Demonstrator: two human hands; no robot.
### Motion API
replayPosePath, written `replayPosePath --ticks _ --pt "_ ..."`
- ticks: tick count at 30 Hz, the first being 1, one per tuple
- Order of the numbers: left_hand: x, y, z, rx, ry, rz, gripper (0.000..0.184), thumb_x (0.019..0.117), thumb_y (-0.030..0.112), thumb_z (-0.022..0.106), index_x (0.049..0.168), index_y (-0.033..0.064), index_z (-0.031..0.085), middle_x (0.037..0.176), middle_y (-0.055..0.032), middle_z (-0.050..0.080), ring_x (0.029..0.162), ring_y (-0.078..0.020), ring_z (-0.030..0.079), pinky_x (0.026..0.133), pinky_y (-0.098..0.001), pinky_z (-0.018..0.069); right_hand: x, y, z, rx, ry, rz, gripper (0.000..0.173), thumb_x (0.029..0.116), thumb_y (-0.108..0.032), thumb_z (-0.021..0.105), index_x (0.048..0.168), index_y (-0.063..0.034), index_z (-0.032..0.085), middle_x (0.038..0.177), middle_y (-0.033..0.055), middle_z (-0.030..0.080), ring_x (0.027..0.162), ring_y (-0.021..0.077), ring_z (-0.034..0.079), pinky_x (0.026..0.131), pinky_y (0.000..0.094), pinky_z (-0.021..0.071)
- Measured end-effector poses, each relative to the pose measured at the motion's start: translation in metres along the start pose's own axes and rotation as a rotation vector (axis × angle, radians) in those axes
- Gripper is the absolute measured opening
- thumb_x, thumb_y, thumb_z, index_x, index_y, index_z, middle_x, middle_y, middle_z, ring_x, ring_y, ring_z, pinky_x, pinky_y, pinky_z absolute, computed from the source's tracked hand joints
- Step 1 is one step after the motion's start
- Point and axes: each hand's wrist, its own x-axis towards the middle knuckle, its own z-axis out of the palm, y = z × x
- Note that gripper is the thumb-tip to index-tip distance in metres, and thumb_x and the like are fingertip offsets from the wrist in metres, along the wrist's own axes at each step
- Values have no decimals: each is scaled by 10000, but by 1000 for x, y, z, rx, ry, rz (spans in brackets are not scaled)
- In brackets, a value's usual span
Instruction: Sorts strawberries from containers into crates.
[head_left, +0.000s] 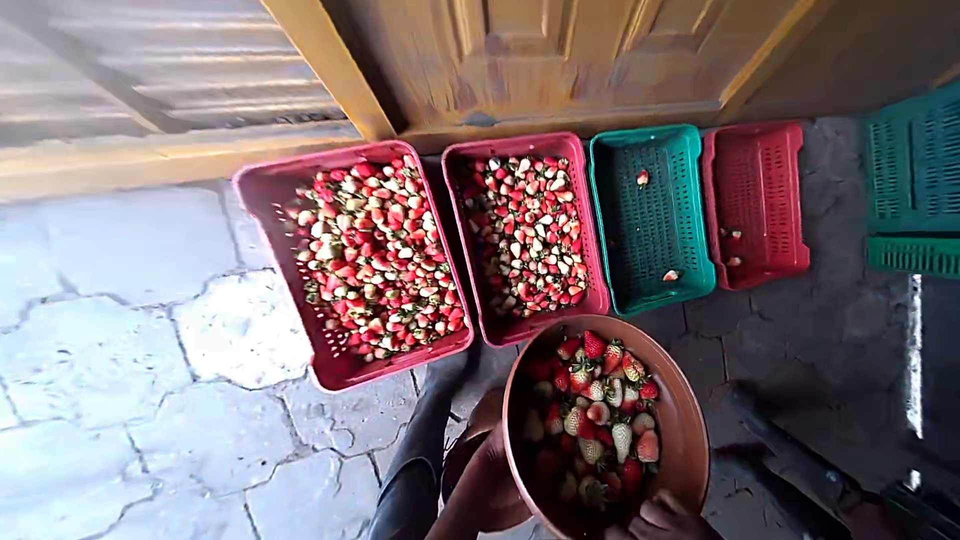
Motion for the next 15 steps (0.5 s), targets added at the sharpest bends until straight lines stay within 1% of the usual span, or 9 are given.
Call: replayPosePath --ticks 2,3,4,5,6,8,10,13,15 --pt "49 -70 -27 -63 -251 219 369 1078 281 453 1260 -14 580 1050 -80 728 956 -100 702 883 -301 592 23 28 -5 52 10 -52 184 1049 -176 556 1165 -129 691 806 62 684 790 249 675 809 426 555" --pt "77 -94 -27 -45 -276 278 390 1045 295 481 1250 -21 579 1007 -40 719 899 -61 683 831 -272 582 40 45 -8 61 23 -84 194 1044 -208 576 1188 -147 692 820 47 693 794 234 680 790 412 568" --pt "101 -111 -18 -57 -225 255 388 1027 297 409 1184 -1 602 905 -13 714 787 -48 668 727 -261 576 60 64 -11 71 33 -115 215 1028 -233 609 1211 -161 695 849 36 705 806 223 690 769 402 581" --pt "117 -122 -8 -101 -163 193 458 1053 313 245 1119 42 608 810 -3 707 690 -58 656 633 -263 569 82 82 -15 105 20 -131 233 1008 -234 633 1221 -166 700 890 37 724 832 218 706 772 407 595" --pt "129 -127 -2 -186 -128 130 609 1091 369 82 1119 62 608 802 -28 718 692 -98 672 637 -299 581 106 98 -21 176 -27 -122 259 994 -213 645 1240 -155 706 949 59 740 886 232 716 807 432 595" --pt "145 -114 2 -316 -98 130 748 1071 475 -39 1192 85 588 861 -59 740 755 -138 707 686 -342 608 158 121 -42 300 -147 -39 314 999 -185 623 1299 -142 703 1111 102 747 1049 255 710 946 486 561" --pt "150 -78 -3 -336 -83 212 807 1054 543 -59 1297 82 557 953 -68 740 844 -142 711 746 -360 613 209 134 -64 349 -187 68 326 1012 -175 606 1324 -157 698 1213 79 733 1137 216 688 1024 482 530" --pt "161 -16 -20 -273 -10 251 855 1041 604 -62 1214 101 608 855 -81 735 736 -170 707 633 -356 601 275 156 -95 398 -118 131 325 986 -132 656 1302 -176 717 1237 18 737 1129 155 692 1021 484 541" --pt "161 6 -32 -209 -13 248 900 1024 630 -84 1251 95 602 907 -116 741 781 -206 718 656 -386 605 309 170 -106 483 -87 81 299 975 -101 666 1267 -125 727 1212 36 740 1116 141 688 1015 445 541"
